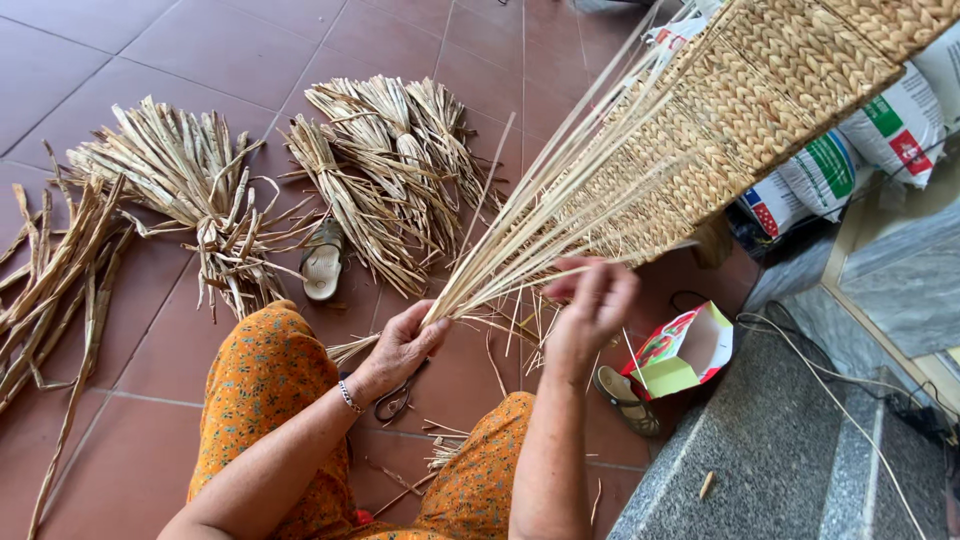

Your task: The person sits on a tiled floor and bundles dried straw into neat bunches. They align the strands, trim the ends with scissors, and tie the bundles with thin straw strips, placing finished bundles aside.

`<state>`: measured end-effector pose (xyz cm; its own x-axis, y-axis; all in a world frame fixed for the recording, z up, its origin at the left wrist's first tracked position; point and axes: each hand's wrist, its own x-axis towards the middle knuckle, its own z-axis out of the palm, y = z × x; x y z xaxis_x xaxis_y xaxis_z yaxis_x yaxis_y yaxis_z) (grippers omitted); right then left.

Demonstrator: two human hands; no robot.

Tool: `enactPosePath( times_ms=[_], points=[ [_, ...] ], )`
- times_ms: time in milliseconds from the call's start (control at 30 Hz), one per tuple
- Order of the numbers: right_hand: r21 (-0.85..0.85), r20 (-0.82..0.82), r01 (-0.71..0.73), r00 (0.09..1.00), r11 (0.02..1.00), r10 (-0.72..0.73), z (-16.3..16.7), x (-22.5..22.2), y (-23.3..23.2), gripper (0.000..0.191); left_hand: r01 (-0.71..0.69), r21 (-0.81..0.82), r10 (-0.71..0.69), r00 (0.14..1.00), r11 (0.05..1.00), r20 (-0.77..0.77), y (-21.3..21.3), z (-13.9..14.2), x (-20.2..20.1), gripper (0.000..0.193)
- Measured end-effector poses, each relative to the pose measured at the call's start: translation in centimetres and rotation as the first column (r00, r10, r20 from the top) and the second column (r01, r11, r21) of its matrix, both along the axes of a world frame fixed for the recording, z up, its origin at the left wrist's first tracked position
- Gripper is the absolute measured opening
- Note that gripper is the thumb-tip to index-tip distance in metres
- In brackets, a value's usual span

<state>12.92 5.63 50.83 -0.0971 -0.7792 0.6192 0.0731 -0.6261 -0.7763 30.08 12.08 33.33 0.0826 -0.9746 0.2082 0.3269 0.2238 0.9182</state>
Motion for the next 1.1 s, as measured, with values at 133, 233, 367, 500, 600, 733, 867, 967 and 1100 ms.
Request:
enactPosePath(
  times_ms=[133,233,367,500,600,733,867,967,1100],
  points=[
    [-0.112,0.285,0.255,0.934,0.961,-0.214,3.6,-2.1,-0.4,0.019,-0.049,-0.010,0.049,0.998,0.999,0.029,-0.7,-0.9,-0.5,0.034],
    [-0.102,0.322,0.155,0.940,0.983,-0.115,5.0,-3.1,-0.2,0.017,-0.156,-0.022,0.158,0.976,0.987,0.150,-1.0,-1.1,-0.8,0.035],
    [0.054,0.025,-0.167,0.986,0.984,0.166,2.9,-0.6,-0.2,0.018,-0.309,-0.139,0.339,0.850,0.941,0.404,-0.9,-0.7,-1.0,0.036],
    [0.103,-0.297,-0.165,0.936,0.981,0.189,0.5,2.4,-1.5,0.026,-0.323,-0.350,0.452,0.796,0.879,0.403,-0.5,0.4,-1.1,0.033],
    [0.151,-0.462,-0.053,0.879,0.987,0.118,-0.4,3.2,-1.7,0.025,-0.335,-0.287,0.433,0.788,0.898,0.437,-0.2,1.0,-1.2,0.035],
    [0.094,-0.495,-0.054,0.864,0.994,0.093,-1.2,3.7,-1.6,0.012,-0.341,-0.143,0.367,0.806,0.929,0.465,-0.2,1.1,-1.1,0.035],
    [0.104,-0.193,-0.090,0.975,0.990,0.109,-0.9,2.8,-1.9,0.014,-0.328,-0.139,0.355,0.826,0.934,0.438,-0.6,-0.1,-0.6,0.032],
    [0.041,0.100,-0.090,0.991,0.995,0.085,0.8,-0.5,-2.3,0.019,-0.318,-0.175,0.363,0.832,0.932,0.421,-1.0,-1.5,-0.2,0.030],
    [-0.184,0.298,0.050,0.955,0.982,0.007,3.2,-6.1,-2.5,0.025,-0.218,0.047,0.207,0.963,0.975,0.173,-1.7,-3.2,-0.1,0.028]
  ],
)
